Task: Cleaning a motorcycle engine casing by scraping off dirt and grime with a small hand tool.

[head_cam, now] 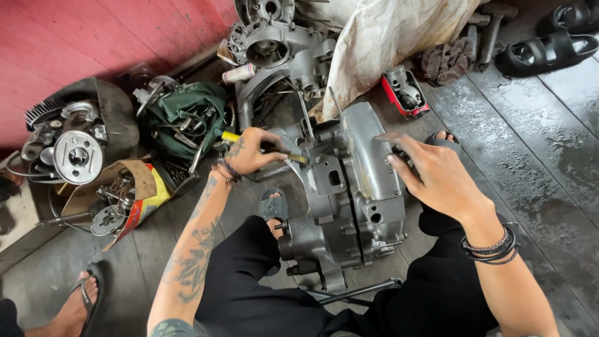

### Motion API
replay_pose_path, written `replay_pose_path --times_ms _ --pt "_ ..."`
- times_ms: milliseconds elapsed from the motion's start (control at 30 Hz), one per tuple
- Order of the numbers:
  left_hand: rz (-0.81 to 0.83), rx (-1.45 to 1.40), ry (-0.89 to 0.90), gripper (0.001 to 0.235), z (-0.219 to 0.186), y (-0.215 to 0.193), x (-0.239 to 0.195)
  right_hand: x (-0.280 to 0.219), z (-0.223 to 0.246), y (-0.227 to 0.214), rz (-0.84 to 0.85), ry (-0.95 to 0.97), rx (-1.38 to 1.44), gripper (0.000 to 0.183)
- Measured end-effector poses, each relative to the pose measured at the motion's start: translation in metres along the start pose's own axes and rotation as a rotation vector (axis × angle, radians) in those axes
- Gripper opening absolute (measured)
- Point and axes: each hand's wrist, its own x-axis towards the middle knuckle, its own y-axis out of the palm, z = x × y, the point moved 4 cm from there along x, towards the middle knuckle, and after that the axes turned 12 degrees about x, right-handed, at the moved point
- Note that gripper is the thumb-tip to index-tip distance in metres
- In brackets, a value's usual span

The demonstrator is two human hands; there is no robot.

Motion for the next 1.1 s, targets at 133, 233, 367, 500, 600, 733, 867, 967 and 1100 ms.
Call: replay_pose_path --times_ms 133,233,367,500,600,733,867,967,1100 --pt "-0.021 0.19 -0.023 0.015 -0.016 0.001 -0.008 -0.001 -0.001 -0.002 0.0 -0.003 -0.005 0.033" --pt "-0.078 0.23 -0.051 0.014 -0.007 0.003 -0.02 -0.005 -0.004 0.001 0.021 0.011 -0.02 0.034" --pt "-0.109 0.34 -0.012 0.017 -0.011 0.005 -0.024 -0.003 0.004 -0.004 0.017 0.006 0.026 0.035" --pt "-0.149 0.399 -0.045 0.021 -0.016 0.007 -0.024 -0.005 0.001 -0.002 0.022 0.025 0.017 0.036" --pt "-0.2 0.478 -0.05 0.021 -0.023 0.008 -0.03 -0.007 -0.001 -0.001 0.025 0.033 0.001 0.036" --pt "-0.208 0.594 -0.004 0.025 -0.01 0.019 -0.033 -0.009 -0.004 -0.001 0.019 0.043 -0.018 0.036" --pt "-0.165 0.799 -0.128 0.031 0.046 0.032 -0.046 -0.008 -0.004 -0.001 0.009 0.016 -0.032 0.035" --pt "-0.299 0.663 -0.057 0.029 0.029 0.016 -0.051 -0.008 0.001 -0.004 0.024 0.006 -0.022 0.036" --pt "-0.34 0.326 -0.022 0.018 -0.014 0.002 -0.035 -0.005 -0.001 -0.004 0.014 0.01 -0.02 0.037"
